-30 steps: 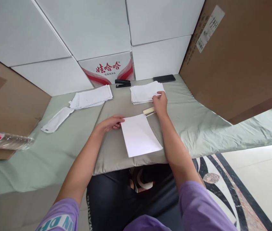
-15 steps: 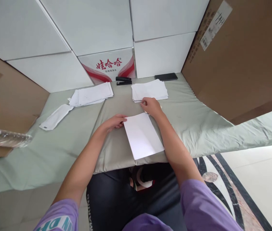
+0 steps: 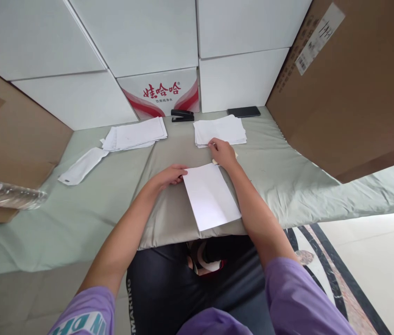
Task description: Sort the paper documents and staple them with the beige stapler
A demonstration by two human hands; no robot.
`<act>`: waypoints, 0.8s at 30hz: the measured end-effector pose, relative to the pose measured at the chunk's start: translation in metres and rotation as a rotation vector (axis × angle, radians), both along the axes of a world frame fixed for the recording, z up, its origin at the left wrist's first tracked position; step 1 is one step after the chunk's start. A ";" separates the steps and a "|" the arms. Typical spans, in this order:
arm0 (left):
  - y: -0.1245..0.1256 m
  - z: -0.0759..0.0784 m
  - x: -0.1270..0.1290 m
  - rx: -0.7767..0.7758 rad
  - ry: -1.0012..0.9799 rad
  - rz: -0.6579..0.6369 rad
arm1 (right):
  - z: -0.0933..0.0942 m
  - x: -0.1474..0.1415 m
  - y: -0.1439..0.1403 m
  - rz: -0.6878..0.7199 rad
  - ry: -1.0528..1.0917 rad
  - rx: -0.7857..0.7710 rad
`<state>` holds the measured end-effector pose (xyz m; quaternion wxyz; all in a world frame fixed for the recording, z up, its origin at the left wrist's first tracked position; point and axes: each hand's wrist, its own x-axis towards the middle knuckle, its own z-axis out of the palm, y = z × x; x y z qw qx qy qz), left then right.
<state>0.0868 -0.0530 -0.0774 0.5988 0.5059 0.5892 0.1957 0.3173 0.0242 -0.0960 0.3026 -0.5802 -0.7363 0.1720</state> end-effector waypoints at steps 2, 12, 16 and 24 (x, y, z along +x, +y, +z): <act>0.000 0.000 0.000 0.003 0.001 -0.001 | 0.000 0.000 0.001 -0.015 0.026 0.015; -0.003 0.004 0.001 0.009 0.012 -0.007 | 0.001 -0.004 0.000 -0.059 -0.013 0.036; -0.003 0.003 0.001 0.011 0.009 -0.012 | 0.000 0.002 0.007 -0.086 0.101 0.057; -0.003 0.003 -0.001 0.018 -0.003 -0.026 | 0.001 0.007 0.012 -0.133 0.186 0.121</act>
